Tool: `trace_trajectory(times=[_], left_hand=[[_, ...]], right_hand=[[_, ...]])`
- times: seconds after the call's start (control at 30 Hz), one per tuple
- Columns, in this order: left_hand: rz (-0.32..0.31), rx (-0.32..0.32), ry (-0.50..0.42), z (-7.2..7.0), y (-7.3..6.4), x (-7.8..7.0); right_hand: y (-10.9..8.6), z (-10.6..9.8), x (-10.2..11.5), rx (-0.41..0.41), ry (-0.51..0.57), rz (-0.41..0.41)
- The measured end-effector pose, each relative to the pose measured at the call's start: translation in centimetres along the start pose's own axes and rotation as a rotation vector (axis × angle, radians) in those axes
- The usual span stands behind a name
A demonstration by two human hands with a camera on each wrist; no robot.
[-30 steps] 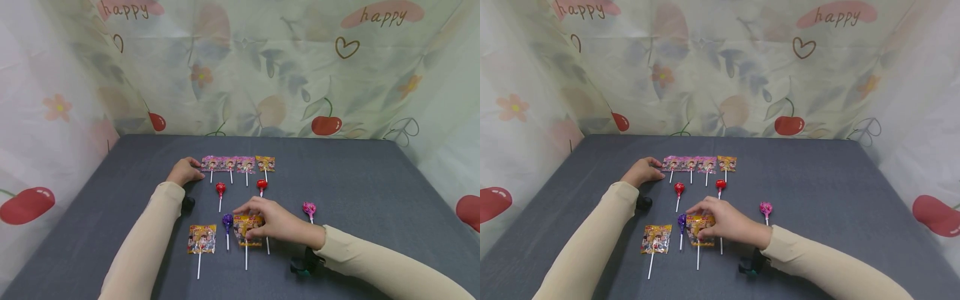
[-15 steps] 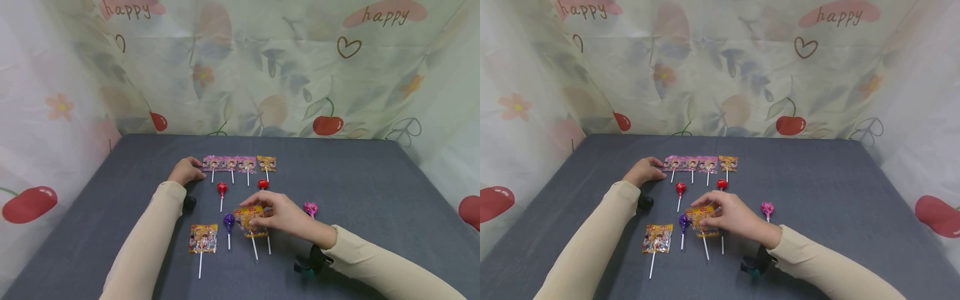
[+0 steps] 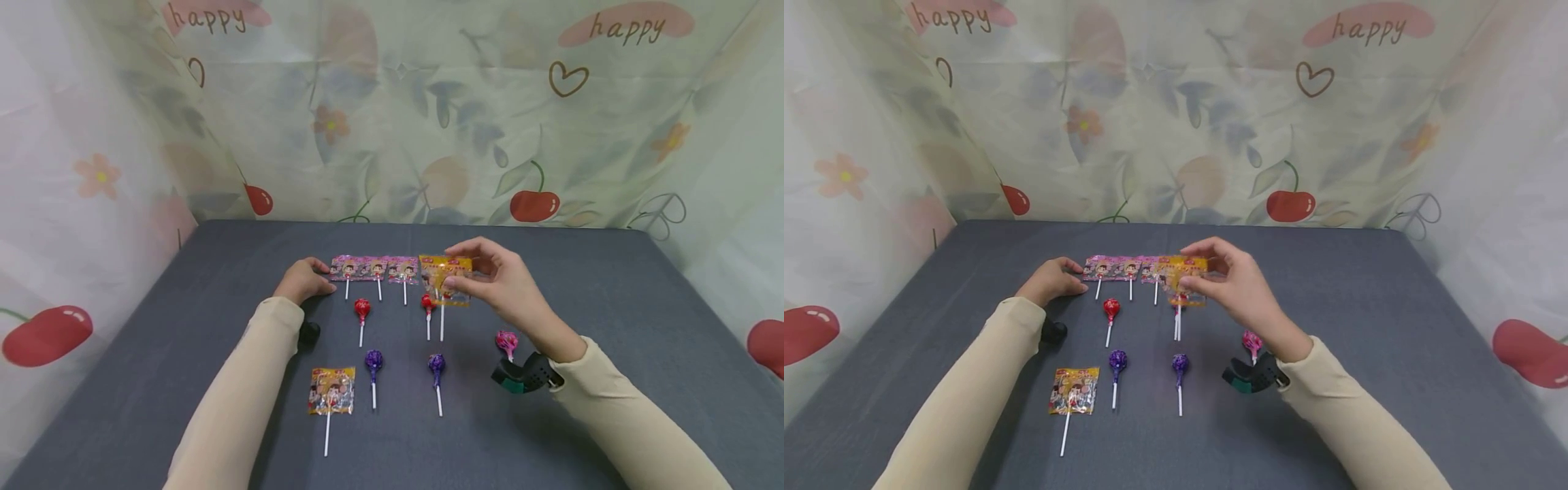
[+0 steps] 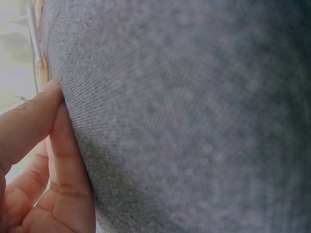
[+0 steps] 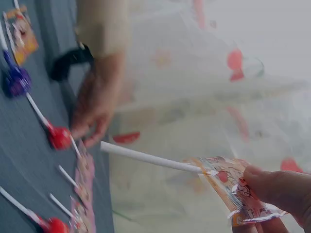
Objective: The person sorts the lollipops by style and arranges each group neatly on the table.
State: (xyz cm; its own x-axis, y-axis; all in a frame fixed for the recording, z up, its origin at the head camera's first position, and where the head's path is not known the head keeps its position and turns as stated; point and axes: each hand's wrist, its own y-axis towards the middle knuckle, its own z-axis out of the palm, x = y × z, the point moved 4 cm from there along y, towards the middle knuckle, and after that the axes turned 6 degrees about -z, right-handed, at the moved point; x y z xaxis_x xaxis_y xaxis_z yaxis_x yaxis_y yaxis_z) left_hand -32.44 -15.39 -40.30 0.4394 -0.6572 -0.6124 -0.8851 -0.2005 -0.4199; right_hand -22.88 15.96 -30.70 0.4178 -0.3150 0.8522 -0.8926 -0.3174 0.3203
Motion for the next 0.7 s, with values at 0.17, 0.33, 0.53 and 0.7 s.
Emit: trace_trajectory(times=[0.17,0.33,0.53,0.7], left_hand=[[-0.003,0.005,-0.007,0.0,0.0,0.0],[-0.007,-0.003,-0.007,-0.1,0.0,0.0],[-0.014,0.004,-0.013,0.0,0.0,-0.1],[0.004,0.005,-0.013,0.0,0.0,0.0]], right_hand=[[1.4,-2.0,-1.0,-0.093,-0.037,0.01],[3.2,-3.4,-2.3,-0.144,-0.114,0.058],[5.2,-4.2,-5.0,-0.138,-0.195,0.126],[6.2,-4.0,-7.7,-0.104,-0.214,0.196]])
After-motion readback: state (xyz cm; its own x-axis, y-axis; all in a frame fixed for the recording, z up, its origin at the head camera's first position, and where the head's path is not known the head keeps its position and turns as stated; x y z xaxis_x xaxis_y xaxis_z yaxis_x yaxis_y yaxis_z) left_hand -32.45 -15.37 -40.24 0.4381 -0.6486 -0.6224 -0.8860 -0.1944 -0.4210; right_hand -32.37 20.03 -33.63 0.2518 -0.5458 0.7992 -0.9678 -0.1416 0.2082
